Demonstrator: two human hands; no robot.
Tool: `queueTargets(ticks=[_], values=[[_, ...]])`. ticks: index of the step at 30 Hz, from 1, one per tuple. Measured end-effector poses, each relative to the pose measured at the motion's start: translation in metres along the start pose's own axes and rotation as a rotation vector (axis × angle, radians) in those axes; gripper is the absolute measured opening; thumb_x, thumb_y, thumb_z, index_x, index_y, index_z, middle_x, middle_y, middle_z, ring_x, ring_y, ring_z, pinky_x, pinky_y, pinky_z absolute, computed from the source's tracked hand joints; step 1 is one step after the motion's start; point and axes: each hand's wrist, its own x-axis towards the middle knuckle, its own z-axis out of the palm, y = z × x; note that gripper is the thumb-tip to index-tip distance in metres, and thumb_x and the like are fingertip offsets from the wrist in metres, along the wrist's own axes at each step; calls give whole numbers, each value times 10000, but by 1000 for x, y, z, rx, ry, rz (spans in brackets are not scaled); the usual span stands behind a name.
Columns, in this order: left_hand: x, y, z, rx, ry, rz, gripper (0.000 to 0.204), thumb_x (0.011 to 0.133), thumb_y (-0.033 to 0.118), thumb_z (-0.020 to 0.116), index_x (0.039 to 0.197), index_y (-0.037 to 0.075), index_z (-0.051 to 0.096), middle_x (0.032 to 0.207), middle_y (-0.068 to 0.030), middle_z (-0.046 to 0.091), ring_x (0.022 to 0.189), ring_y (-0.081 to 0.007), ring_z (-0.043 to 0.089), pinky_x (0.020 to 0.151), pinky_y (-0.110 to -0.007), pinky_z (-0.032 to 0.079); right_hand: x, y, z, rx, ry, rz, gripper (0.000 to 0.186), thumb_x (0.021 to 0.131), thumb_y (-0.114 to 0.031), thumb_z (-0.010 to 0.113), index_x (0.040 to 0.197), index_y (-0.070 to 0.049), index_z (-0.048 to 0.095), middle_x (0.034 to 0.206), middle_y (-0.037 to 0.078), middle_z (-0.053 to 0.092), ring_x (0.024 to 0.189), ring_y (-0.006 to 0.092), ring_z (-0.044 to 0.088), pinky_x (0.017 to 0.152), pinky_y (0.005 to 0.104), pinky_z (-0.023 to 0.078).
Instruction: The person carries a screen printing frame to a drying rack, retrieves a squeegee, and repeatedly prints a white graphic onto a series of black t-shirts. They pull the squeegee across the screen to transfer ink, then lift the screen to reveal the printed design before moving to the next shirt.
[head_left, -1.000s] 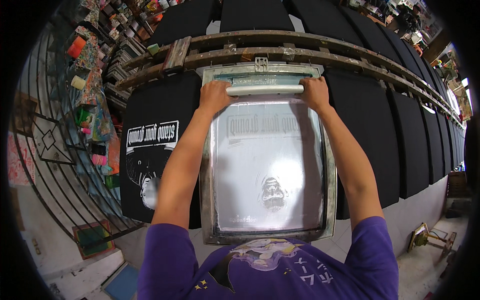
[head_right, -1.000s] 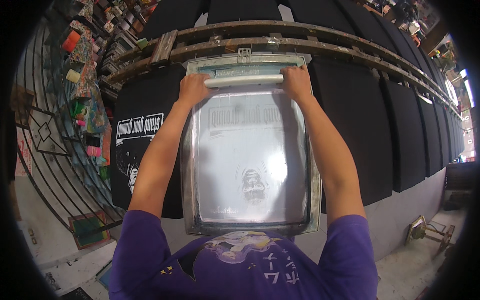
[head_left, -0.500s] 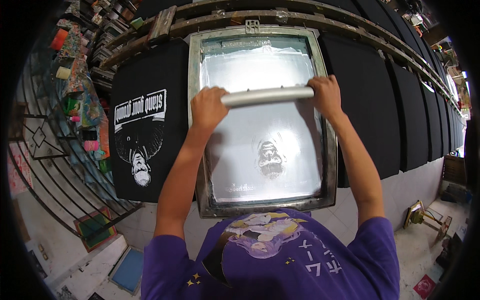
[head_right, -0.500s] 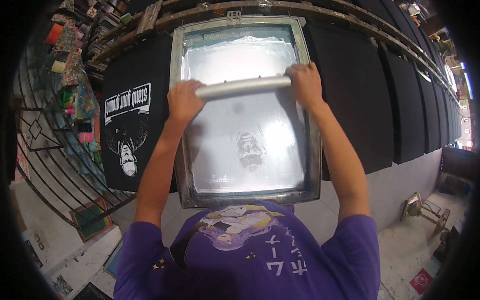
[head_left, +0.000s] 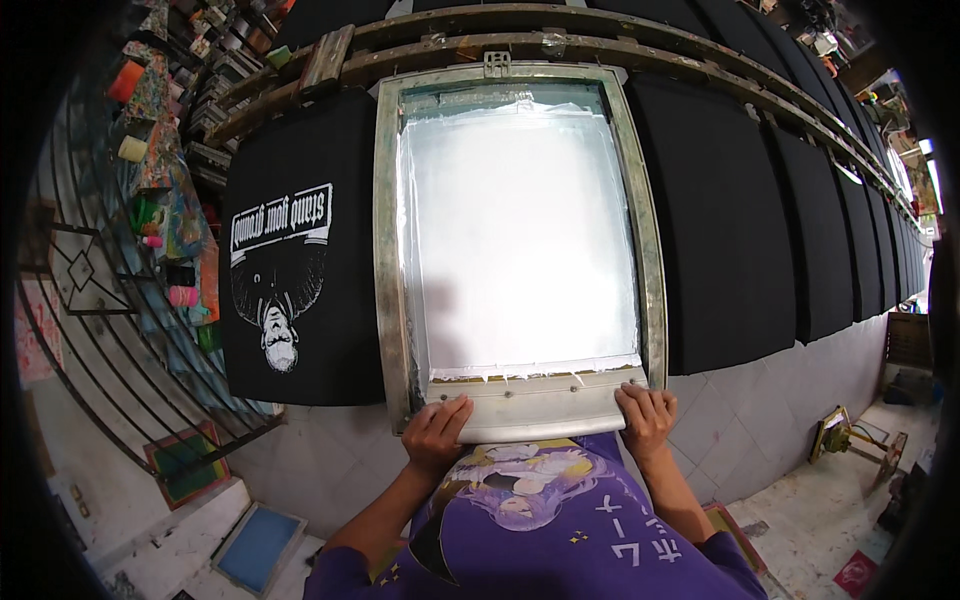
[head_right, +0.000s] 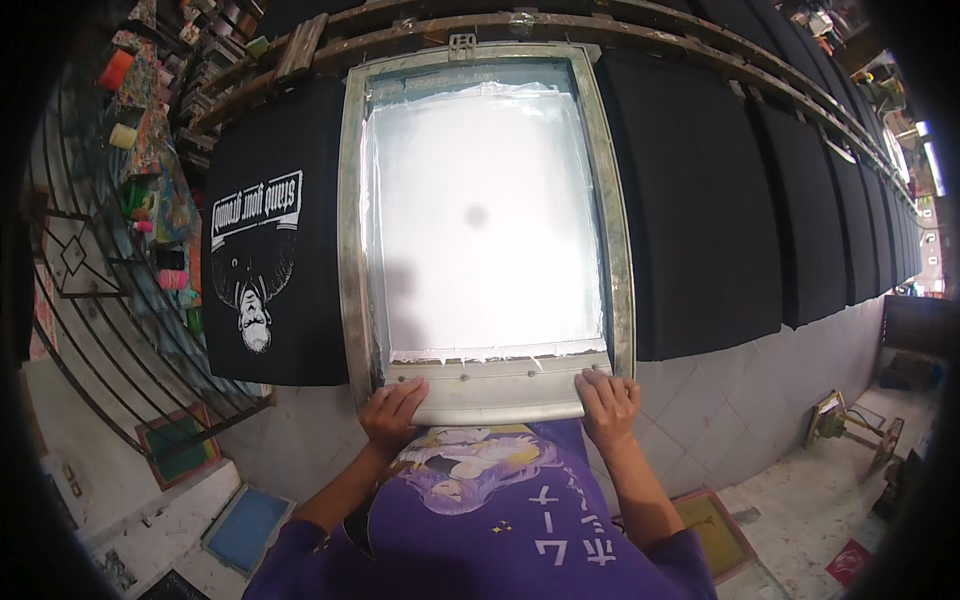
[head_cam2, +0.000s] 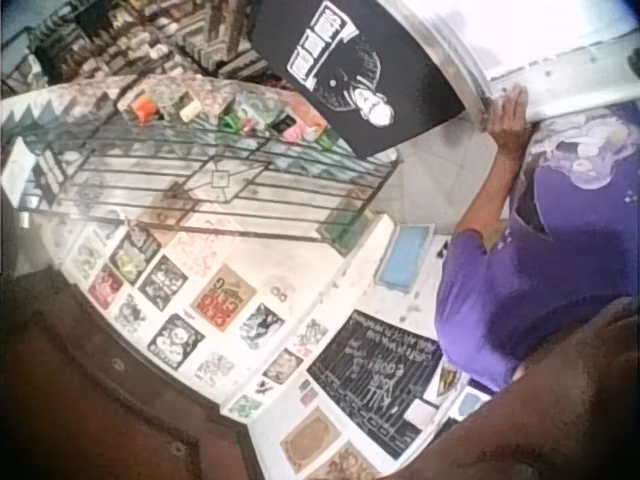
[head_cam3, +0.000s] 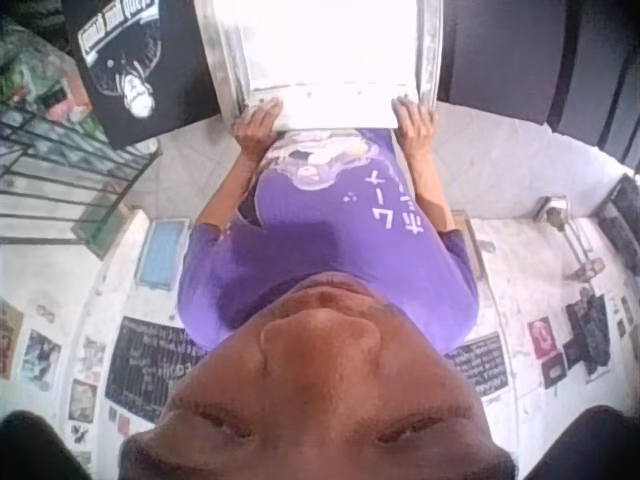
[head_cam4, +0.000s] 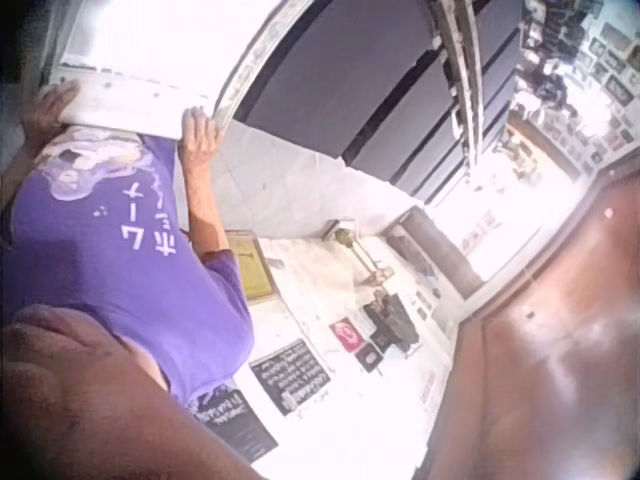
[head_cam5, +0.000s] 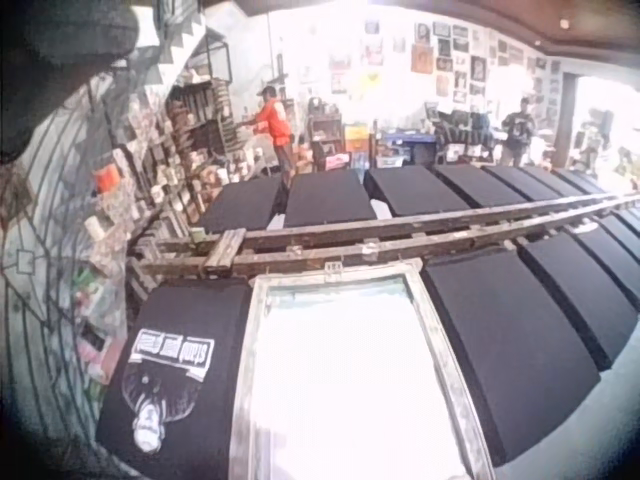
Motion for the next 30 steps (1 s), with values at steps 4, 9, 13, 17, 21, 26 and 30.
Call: queueTargets(ticks=[4,9,13,17,21,26,30], values=[[12,-1,-7,-17,-48,-6,317,764,102,662,1054,133,786,1074,4,767,842,-220,691,735,-348,584,8,3,-4,-5,-14,-11,175,831,-105,664,990,-132,733,999,-10,728,853,168,651,819,362,427],[17,-1,-13,-8,-98,-12,353,731,41,630,1041,127,775,1048,-13,762,837,-246,684,722,-361,580,3,3,-5,-10,-32,-11,171,824,-99,660,976,-135,730,987,-7,723,864,175,655,832,378,430],[35,-6,-20,-43,-149,29,392,676,6,647,1033,128,753,1008,-18,751,874,-275,685,722,-377,581,26,17,-7,64,-51,-35,182,796,-74,635,952,-122,715,914,17,688,871,220,653,839,429,437],[70,-8,-44,-69,-304,-36,413,634,-12,683,1014,145,734,995,-19,745,900,-282,689,755,-385,580,65,16,-39,134,-234,-34,145,804,-94,650,935,-116,706,873,43,647,860,246,632,859,435,433],[24,2,-42,-54,-197,16,311,705,124,756,1015,140,760,1001,-10,759,876,-234,694,697,-350,569,24,-4,-43,87,-174,-18,151,814,-118,660,954,-124,715,899,4,670,858,212,636,839,410,434],[-7,-3,-13,-33,-42,35,303,752,255,776,1025,122,783,1006,-9,767,816,-226,688,687,-339,563,-1,-8,-13,60,-63,-3,190,817,-129,662,995,-134,730,945,-2,700,851,186,647,827,388,435],[18,-5,-28,-87,-136,-22,313,765,308,798,1021,129,786,1027,-5,773,799,-222,685,702,-337,569,22,-2,-25,63,-148,-2,199,818,-138,662,1004,-140,734,944,-2,699,859,183,645,856,404,423]])
